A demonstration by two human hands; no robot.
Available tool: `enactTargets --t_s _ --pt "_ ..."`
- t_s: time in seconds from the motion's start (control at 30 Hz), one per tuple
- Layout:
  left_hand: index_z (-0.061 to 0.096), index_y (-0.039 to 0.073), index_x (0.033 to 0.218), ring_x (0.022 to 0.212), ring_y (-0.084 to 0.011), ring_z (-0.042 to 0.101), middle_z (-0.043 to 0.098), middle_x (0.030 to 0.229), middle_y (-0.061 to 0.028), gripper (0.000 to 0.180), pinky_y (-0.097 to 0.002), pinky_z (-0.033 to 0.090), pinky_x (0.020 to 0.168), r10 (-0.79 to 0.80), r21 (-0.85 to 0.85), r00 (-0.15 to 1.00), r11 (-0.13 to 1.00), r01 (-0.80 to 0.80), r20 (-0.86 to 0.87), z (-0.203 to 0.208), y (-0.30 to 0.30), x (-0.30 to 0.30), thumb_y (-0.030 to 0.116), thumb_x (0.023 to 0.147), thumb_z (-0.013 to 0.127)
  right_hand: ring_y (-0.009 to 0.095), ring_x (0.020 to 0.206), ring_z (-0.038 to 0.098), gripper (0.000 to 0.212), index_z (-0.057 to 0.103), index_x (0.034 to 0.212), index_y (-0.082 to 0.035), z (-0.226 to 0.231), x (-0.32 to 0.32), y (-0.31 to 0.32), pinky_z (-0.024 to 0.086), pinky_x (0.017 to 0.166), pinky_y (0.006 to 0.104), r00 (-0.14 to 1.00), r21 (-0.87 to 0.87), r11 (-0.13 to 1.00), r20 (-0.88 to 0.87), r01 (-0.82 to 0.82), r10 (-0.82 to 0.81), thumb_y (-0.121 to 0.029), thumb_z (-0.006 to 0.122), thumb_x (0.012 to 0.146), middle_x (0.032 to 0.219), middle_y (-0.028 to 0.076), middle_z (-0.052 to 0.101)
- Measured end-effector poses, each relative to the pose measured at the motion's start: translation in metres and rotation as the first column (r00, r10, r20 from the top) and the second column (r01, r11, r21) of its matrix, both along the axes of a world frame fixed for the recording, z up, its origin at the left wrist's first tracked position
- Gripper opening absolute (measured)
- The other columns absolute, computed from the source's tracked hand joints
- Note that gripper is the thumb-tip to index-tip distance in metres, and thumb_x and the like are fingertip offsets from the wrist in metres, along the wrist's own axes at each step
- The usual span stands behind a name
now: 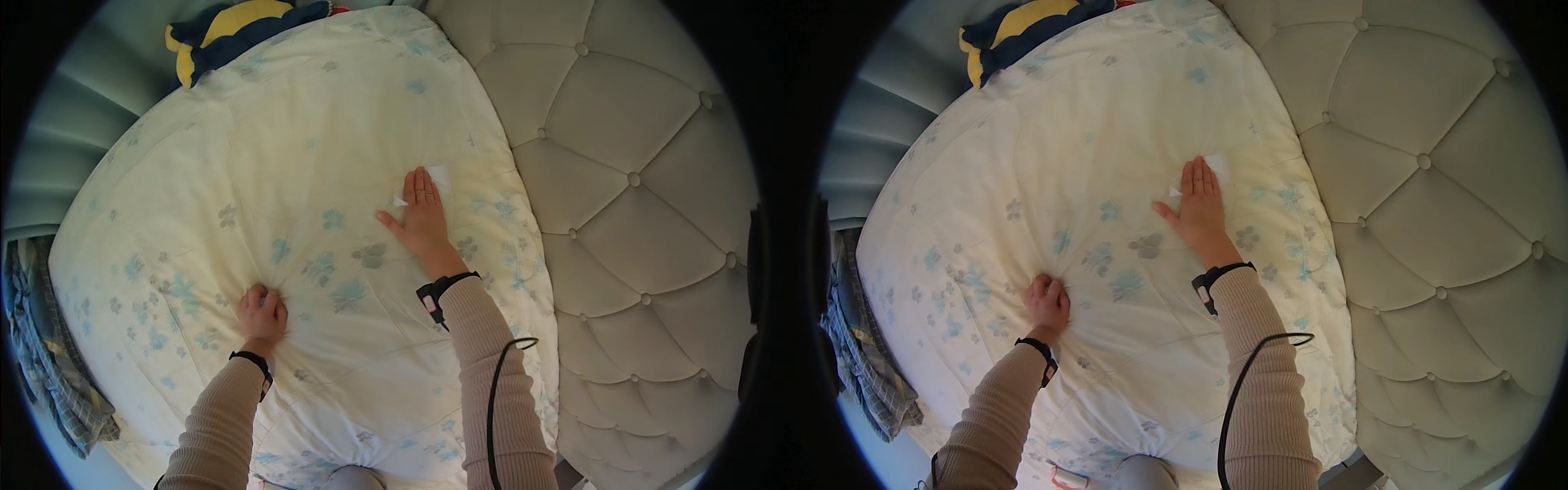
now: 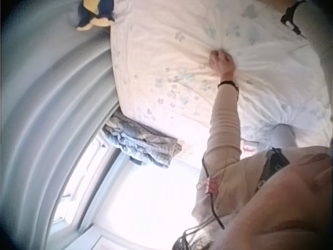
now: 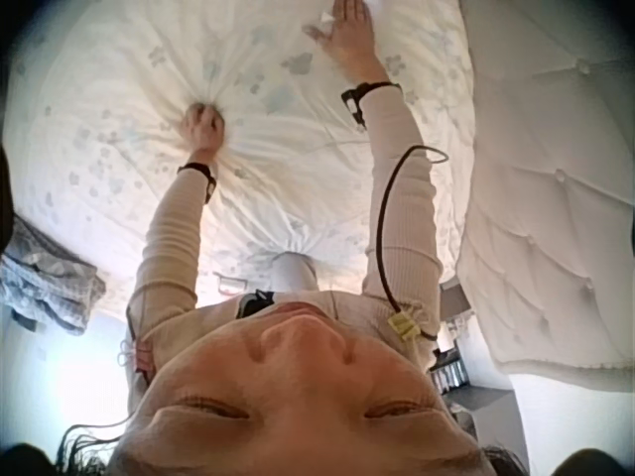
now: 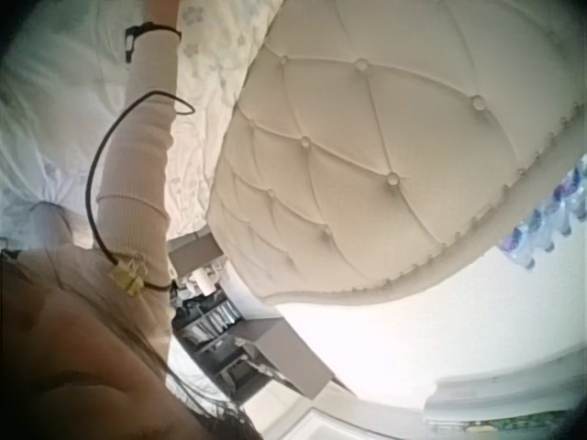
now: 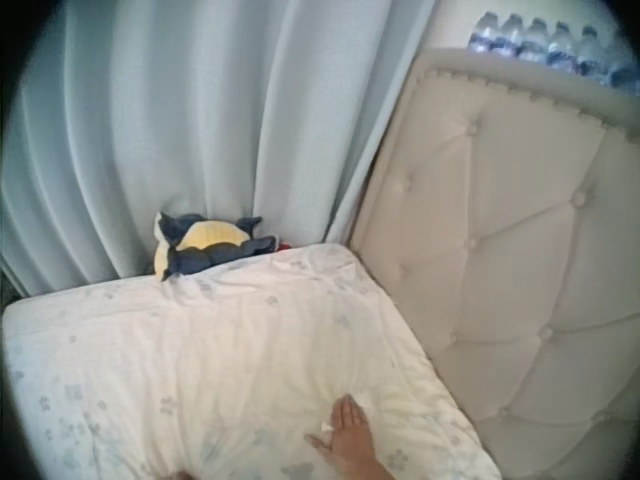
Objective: The person uses a pink lint roller to roll over a floral-patterned bedsheet, then removes the used adhesive sheet and wipes the bed with a white tissue. The person continues rolling and wiping across the bed surface.
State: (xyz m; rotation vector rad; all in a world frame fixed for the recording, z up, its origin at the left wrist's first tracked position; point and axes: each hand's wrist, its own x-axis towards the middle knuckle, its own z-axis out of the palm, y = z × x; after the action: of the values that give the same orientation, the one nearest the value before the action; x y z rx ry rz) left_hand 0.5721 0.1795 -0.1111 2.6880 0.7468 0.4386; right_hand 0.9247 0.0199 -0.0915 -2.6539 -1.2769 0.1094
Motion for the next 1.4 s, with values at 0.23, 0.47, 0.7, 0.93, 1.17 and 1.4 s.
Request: enactTargets --t_s 0.23,0.47,0.7,0.93,1.17,1.4 --pt "0.064 0.011 0.082 0.092 -0.0333 0.058 0.058 0.099 -0.0096 0.007 -0.0465 0.047 0.080 -0.005 -0.022 1.000 1.000 0.005 -0.002 -0.003 0.002 0.000 0.014 0.077 0.066 0.034 0.154 0.011 0.086 0.018 0.159 -0.004 0.023 0.032 -0.024 0.009 0.125 0.0441 0.991 -0.211 0.976 -0.134 -0.056 0.027 -0.064 0.039 0.100 0.166 0.021 0.014" --pt "0.063 0.011 0.081 0.090 -0.0331 0.058 0.058 0.098 -0.0091 0.006 -0.0460 0.046 0.078 -0.002 -0.013 1.000 1.000 0.002 0.010 -0.002 0.001 -0.001 0.014 0.077 0.065 0.034 0.153 0.018 0.084 0.025 0.154 0.007 0.003 0.047 -0.022 0.011 0.125 0.0446 0.949 -0.142 0.939 0.071 0.313 -0.306 -0.057 0.037 0.102 0.163 0.023 0.023" --pt "0.063 0.011 0.081 0.090 -0.0338 0.058 0.057 0.097 -0.0097 0.005 -0.0463 0.046 0.077 -0.005 -0.027 1.000 1.000 0.006 0.020 0.000 0.002 0.002 0.013 0.077 0.065 0.035 0.152 0.019 0.096 0.024 0.153 0.010 0.024 0.004 -0.017 0.011 0.125 0.0441 0.986 -0.171 0.974 -0.048 0.150 -0.161 -0.063 0.047 0.095 0.161 0.026 0.025" --pt "0.064 0.010 0.083 0.090 -0.0336 0.058 0.057 0.097 -0.0096 0.006 -0.0459 0.046 0.077 -0.002 -0.048 1.000 0.999 0.002 -0.007 0.000 0.001 0.001 0.013 0.078 0.064 0.038 0.151 0.022 0.095 0.024 0.152 0.011 0.011 0.000 -0.026 0.012 0.125 0.0454 0.994 -0.078 0.991 0.037 0.109 -0.106 -0.059 0.053 0.094 0.160 0.028 0.026" --pt "0.063 0.012 0.081 0.088 -0.0330 0.057 0.056 0.095 -0.0088 0.004 -0.0458 0.046 0.075 -0.005 -0.012 0.999 1.000 0.005 -0.031 -0.004 0.002 0.000 0.014 0.078 0.062 0.047 0.141 0.037 0.083 0.037 0.145 0.012 -0.014 -0.009 -0.008 0.025 0.120 0.0521 0.962 0.137 0.978 0.201 0.159 -0.184 -0.046 0.063 0.092 0.149 0.036 0.040" --pt "0.062 0.012 0.081 0.086 -0.0325 0.057 0.056 0.094 -0.0087 0.005 -0.0450 0.046 0.073 -0.008 0.010 1.000 1.000 0.009 -0.013 -0.003 0.002 0.002 0.015 0.077 0.063 0.048 0.139 0.039 0.083 0.039 0.146 0.008 -0.002 -0.006 -0.009 0.030 0.118 0.0512 0.967 0.099 0.989 0.221 0.109 -0.129 -0.032 0.075 0.082 0.146 0.036 0.041"
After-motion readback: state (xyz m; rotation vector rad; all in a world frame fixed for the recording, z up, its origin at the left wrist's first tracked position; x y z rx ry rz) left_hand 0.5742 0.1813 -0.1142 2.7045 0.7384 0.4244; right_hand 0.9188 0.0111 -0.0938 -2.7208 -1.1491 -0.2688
